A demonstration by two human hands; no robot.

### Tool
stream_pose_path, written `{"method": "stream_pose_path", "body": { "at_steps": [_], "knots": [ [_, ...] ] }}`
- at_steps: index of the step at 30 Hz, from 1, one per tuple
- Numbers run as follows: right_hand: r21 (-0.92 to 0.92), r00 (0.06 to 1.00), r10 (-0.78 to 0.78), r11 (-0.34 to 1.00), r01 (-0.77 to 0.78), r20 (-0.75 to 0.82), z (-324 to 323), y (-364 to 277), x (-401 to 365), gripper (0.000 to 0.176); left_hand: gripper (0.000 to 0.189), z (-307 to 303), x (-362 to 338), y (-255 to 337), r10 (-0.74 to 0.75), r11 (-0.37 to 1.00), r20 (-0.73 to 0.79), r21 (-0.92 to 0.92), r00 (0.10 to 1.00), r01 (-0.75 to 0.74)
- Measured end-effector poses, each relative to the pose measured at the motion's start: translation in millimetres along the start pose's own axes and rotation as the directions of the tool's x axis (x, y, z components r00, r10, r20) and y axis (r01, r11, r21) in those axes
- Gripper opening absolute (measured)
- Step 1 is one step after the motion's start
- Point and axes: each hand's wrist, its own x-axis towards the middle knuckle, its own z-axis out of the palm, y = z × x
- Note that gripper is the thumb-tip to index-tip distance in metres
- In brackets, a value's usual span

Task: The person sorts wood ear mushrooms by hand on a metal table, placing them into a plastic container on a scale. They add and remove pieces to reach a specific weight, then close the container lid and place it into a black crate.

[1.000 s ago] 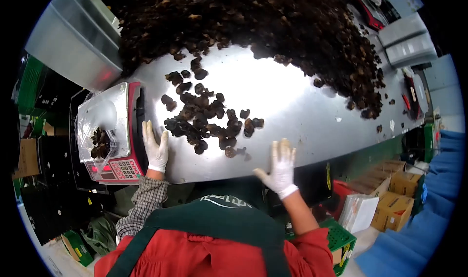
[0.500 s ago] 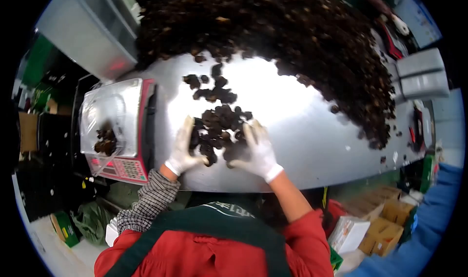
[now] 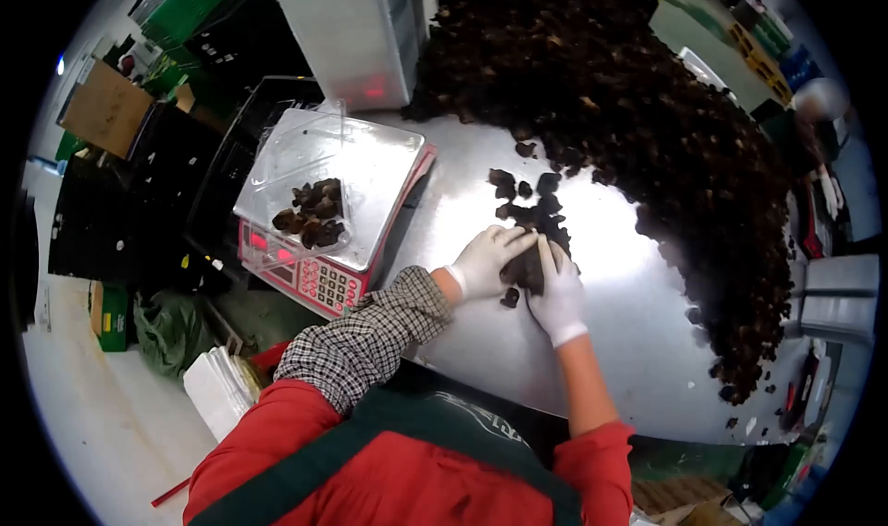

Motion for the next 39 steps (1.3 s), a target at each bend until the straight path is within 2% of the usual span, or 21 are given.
{"method": "stream_pose_path", "body": {
  "at_steps": [1,2,3,4,5,6,8,10,12,14,18,19,20,22,23,25,26,28,35,38,39],
  "knots": [
    [0.103,0.993,0.108,0.988,-0.112,0.046,1.0,-1.3,11.6,0.079,0.067,1.4,8.8,2.7,-0.019,0.999,-0.090,0.025,0.996,0.021],
    [0.193,0.971,0.219,0.953,-0.234,0.097,0.5,0.3,22.4,0.076,0.055,5.2,27.6,-6.3,-0.060,0.983,-0.112,-0.182,0.992,0.039],
    [0.360,0.978,0.185,0.909,-0.208,0.098,10.0,17.7,32.9,0.071,0.045,18.7,41.5,-19.7,-0.057,0.929,-0.234,-0.369,0.971,-0.035],
    [0.518,0.984,0.150,0.837,-0.176,0.091,14.6,33.8,41.9,0.067,0.044,20.4,50.0,-28.9,-0.139,0.660,-0.072,-0.751,0.988,0.038],
    [0.581,0.916,0.273,0.710,-0.399,0.296,-4.8,30.0,53.8,0.065,0.047,-13.7,49.8,-16.6,-0.096,0.266,0.191,-0.941,0.977,0.210],
    [0.598,0.802,0.343,0.538,-0.595,0.489,-29.4,16.1,68.7,0.062,0.049,-23.4,59.0,-22.7,-0.167,0.539,0.223,-0.795,0.960,0.278],
    [0.523,0.818,0.344,0.639,-0.564,0.462,-60.4,-1.5,85.8,0.061,0.052,-61.1,61.6,-2.5,-0.277,0.651,0.201,-0.679,0.939,0.338],
    [0.640,0.905,0.226,0.646,-0.416,0.360,-81.2,-22.8,96.6,0.061,0.052,-108.8,47.8,25.0,-0.291,0.540,0.218,-0.766,0.931,0.348],
    [0.617,0.911,0.205,0.680,-0.396,0.358,-104.6,-65.7,106.1,0.063,0.052,-154.7,26.9,48.7,-0.266,0.514,0.116,-0.823,0.957,0.242],
    [0.655,0.906,0.197,0.635,-0.410,0.376,-120.6,-111.5,114.3,0.066,0.054,-178.1,5.9,39.8,-0.198,0.626,-0.020,-0.772,0.980,0.111],
    [0.769,0.974,-0.137,0.636,-0.055,0.183,-82.1,-183.1,133.8,0.068,0.060,-232.7,-78.9,14.6,-0.165,0.677,-0.248,-0.733,0.955,-0.073],
    [0.793,0.964,-0.205,0.609,-0.009,0.169,-66.2,-201.8,140.0,0.068,0.060,-248.9,-104.1,14.1,-0.203,0.638,-0.241,-0.768,0.949,-0.059],
    [0.811,0.951,-0.268,0.584,0.036,0.151,-51.8,-219.9,146.2,0.067,0.061,-257.4,-126.7,-5.5,-0.254,0.748,-0.243,-0.663,0.936,0.031],
    [0.803,0.926,-0.353,0.587,0.104,0.138,-14.3,-247.3,153.5,0.065,0.063,-271.5,-164.5,-25.8,-0.306,0.795,-0.254,-0.598,0.917,0.100],
    [0.691,0.935,-0.337,0.702,0.174,0.107,10.9,-254.4,154.5,0.065,0.064,-271.2,-179.3,-40.2,-0.334,0.775,-0.247,-0.621,0.910,0.116],
    [0.557,0.900,-0.436,0.741,0.374,-0.024,41.7,-265.6,154.9,0.065,0.068,-267.5,-203.6,-66.1,-0.378,0.770,-0.192,-0.608,0.906,0.193],
    [0.415,0.880,-0.472,0.790,0.451,-0.058,48.1,-269.7,152.2,0.065,0.072,-257.2,-212.0,-88.0,-0.324,0.884,-0.259,-0.425,0.910,0.194],
    [0.379,0.895,-0.446,0.825,0.420,-0.021,46.5,-276.1,148.7,0.060,0.076,-240.4,-218.5,-97.6,-0.226,0.973,-0.361,-0.045,0.905,0.225],
    [0.577,0.965,-0.261,0.789,0.210,0.005,63.2,-265.0,157.1,0.028,0.092,-235.7,-223.8,-100.5,-0.198,0.980,-0.393,-0.064,0.898,0.188],
    [0.623,0.976,-0.215,0.761,0.182,-0.022,54.3,-266.6,158.5,0.027,0.092,-255.5,-229.3,-104.7,-0.190,0.978,-0.427,-0.157,0.884,0.135],
    [0.530,0.962,-0.262,0.806,0.263,-0.079,54.0,-263.7,160.9,0.026,0.090,-264.8,-234.6,-106.6,-0.206,0.977,-0.449,-0.147,0.869,0.155]
  ]
}}
